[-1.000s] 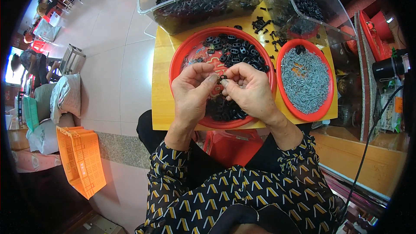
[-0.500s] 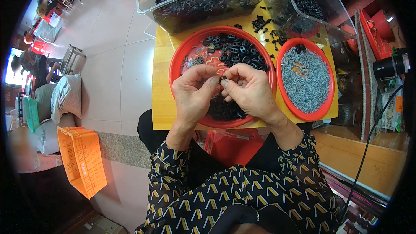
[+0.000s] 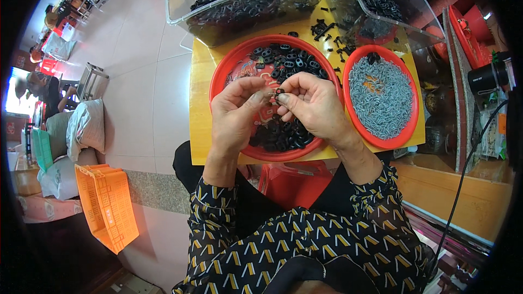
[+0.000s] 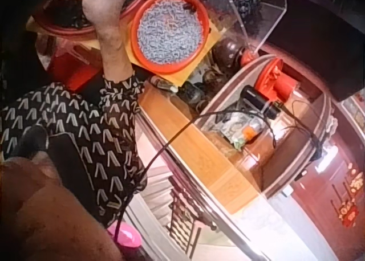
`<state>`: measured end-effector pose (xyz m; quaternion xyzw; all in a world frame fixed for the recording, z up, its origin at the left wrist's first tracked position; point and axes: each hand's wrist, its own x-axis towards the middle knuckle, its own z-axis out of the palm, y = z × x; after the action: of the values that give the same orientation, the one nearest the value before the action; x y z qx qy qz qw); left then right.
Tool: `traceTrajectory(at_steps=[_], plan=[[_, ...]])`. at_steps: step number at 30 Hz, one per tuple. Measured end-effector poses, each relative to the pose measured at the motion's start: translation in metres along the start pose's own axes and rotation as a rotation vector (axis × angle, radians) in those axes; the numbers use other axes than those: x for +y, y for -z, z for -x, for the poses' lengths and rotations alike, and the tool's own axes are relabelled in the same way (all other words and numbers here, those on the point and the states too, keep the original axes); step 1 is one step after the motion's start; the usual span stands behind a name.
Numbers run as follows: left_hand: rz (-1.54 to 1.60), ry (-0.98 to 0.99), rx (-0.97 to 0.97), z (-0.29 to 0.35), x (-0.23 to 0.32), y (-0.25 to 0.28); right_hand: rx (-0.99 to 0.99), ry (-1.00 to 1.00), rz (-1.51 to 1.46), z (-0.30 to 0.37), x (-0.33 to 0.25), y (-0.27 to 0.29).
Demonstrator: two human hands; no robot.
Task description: The person sits at a table and repeatedly picks up black plastic lock bodies and metal keys. They insert the keys into the lock bodies, test the fit, and place the assembled units into a red tray. The process is repetitive and involves handling small hardware components by hand.
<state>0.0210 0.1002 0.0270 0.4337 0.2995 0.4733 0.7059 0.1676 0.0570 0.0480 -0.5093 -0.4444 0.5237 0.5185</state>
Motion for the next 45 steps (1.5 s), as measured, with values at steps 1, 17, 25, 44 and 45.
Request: traceTrajectory(at_steps=[1,17,25,44,45], plan=[[-0.025,0.011,-0.025,0.001,0.001,0.001,-0.004,0.001,0.0,0.0,0.001,0.0],[-0.552,-0.093,0.039,-0.002,0.003,0.0,0.093,0.101,-0.091,-0.003,-0.015,0.03],[-0.264,-0.051,0.018,-0.003,0.0,-0.018,0.07,0.082,0.062,0.0,-0.014,0.029],[-0.781,-0.302,0.04,-0.01,0.001,-0.015,0.134,0.13,0.093,0.001,-0.017,0.032],[-0.981,-0.419,-0.02,-0.012,-0.004,-0.012,0.134,0.12,0.079,0.0,-0.018,0.034]])
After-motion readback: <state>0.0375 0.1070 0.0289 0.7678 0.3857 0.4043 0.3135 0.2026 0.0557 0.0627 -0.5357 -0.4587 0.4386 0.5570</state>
